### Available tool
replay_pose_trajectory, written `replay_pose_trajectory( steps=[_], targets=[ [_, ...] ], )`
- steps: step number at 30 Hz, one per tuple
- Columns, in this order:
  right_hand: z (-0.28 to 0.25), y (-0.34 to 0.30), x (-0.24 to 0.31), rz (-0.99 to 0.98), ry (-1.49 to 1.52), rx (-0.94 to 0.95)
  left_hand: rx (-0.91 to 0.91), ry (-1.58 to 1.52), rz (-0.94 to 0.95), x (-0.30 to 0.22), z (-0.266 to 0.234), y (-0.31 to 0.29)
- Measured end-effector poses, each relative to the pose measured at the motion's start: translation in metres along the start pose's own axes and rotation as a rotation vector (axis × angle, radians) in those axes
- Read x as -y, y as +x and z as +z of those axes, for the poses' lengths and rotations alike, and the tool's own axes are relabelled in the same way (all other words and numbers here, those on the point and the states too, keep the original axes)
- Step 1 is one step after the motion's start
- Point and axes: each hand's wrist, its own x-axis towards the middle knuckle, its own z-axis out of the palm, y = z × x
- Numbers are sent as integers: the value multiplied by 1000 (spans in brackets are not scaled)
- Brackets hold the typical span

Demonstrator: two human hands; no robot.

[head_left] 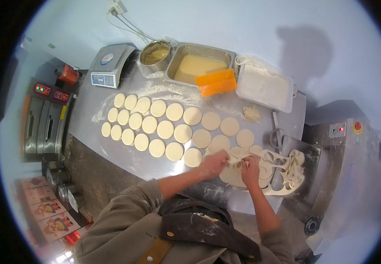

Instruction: The person uses a round cutter to cut circular pieces from a large sheet of dough on a stainless steel table. They then weigh some pieces on a digital scale and arrange the cut dough circles on a baking tray.

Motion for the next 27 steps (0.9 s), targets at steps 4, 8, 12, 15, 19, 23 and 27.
replay_pose_trajectory(
  steps=[4,8,12,15,19,23,27],
  targets=[
    [10,-13,-15,149,481,-56,-33,-219,-76,-23,47,-18],
    [-5,-13,-12,437,789,173,-203,-219,-188,4,54,-28],
    [-56,-26,2,691,781,345,-396,70,-231,39,20,-37],
    [-92,-32,-4,694,915,362,-398,218,-214,42,-3,-23],
    [-145,-39,-41,676,940,251,-261,303,-694,36,-7,7],
    [-215,-48,-81,661,839,153,-411,304,-723,44,7,18],
    [-262,-59,-115,650,81,-10,-494,286,-653,42,19,11]
  ],
)
